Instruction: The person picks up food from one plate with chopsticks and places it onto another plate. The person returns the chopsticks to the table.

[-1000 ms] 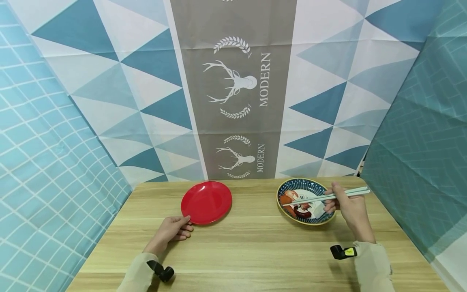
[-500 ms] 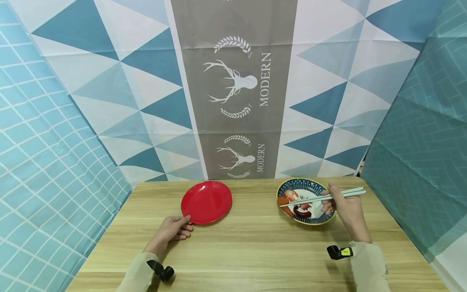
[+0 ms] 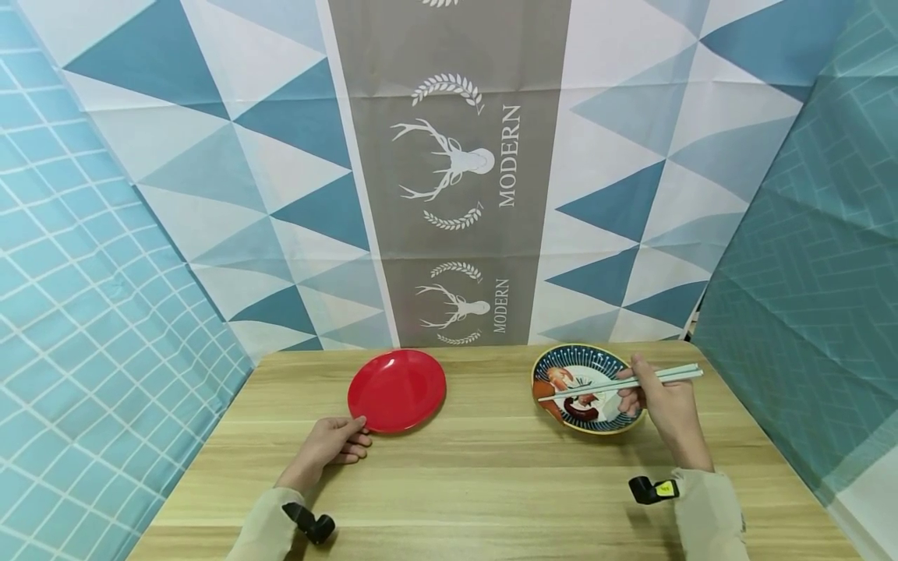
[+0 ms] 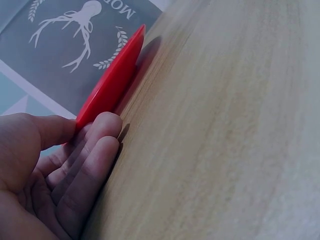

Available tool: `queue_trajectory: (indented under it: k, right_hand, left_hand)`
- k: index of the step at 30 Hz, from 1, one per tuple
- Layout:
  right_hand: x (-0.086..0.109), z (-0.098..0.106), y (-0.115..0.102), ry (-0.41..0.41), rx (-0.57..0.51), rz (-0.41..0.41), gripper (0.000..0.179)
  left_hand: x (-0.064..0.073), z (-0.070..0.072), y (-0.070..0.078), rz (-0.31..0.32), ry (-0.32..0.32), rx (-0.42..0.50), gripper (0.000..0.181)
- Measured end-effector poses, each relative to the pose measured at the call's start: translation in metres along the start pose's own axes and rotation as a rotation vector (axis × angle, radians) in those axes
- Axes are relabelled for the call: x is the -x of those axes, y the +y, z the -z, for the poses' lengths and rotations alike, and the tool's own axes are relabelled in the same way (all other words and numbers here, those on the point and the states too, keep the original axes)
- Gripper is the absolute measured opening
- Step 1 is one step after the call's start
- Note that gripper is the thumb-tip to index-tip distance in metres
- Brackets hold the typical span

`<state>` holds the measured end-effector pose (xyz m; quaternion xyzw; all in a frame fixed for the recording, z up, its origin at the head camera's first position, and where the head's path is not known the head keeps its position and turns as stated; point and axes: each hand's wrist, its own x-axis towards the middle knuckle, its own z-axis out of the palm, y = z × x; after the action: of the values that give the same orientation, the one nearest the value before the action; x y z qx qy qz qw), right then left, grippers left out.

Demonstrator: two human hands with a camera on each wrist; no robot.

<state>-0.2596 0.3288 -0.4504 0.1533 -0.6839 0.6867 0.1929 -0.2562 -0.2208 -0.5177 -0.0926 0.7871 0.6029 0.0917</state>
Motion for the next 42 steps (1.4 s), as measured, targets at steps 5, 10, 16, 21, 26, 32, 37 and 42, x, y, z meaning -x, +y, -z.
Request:
queue_trajectory:
  k: [5, 10, 16, 21, 26, 32, 37, 42]
  right_hand:
    - [0.002, 0.000, 0.000, 0.028, 0.003, -0.025, 0.044]
    - [0.002, 0.001, 0.002, 0.029, -0.009, -0.028, 0.045]
    - [0.000, -0.003, 0.003, 0.006, -0.040, 0.001, 0.046]
    - [0.000, -0.007, 0.004, 0.002, -0.051, 0.004, 0.042]
    - [0.000, -0.009, 0.006, 0.005, -0.053, 0.010, 0.043]
    - [0.001, -0.010, 0.008, 0.014, -0.047, -0.001, 0.044]
    - [0.002, -0.011, 0.008, 0.031, -0.050, -0.014, 0.044]
    - [0.002, -0.012, 0.007, 0.034, -0.058, -0.002, 0.046]
  left_hand:
    - [0.000, -0.001, -0.002, -0.003, -0.005, 0.005, 0.041]
    - [0.000, -0.001, -0.001, -0.004, -0.017, 0.011, 0.040]
    - [-0.001, -0.001, -0.001, -0.007, -0.014, 0.007, 0.039]
    - [-0.001, -0.001, 0.000, -0.007, -0.012, 0.005, 0.040]
    - [0.000, 0.000, 0.000, -0.009, -0.011, 0.002, 0.041]
    - [0.000, 0.001, -0.003, -0.015, -0.017, -0.002, 0.043]
    - [0.001, 0.001, -0.002, -0.019, -0.019, 0.004, 0.043]
    - [0.001, 0.001, -0.002, -0.018, -0.018, 0.005, 0.042]
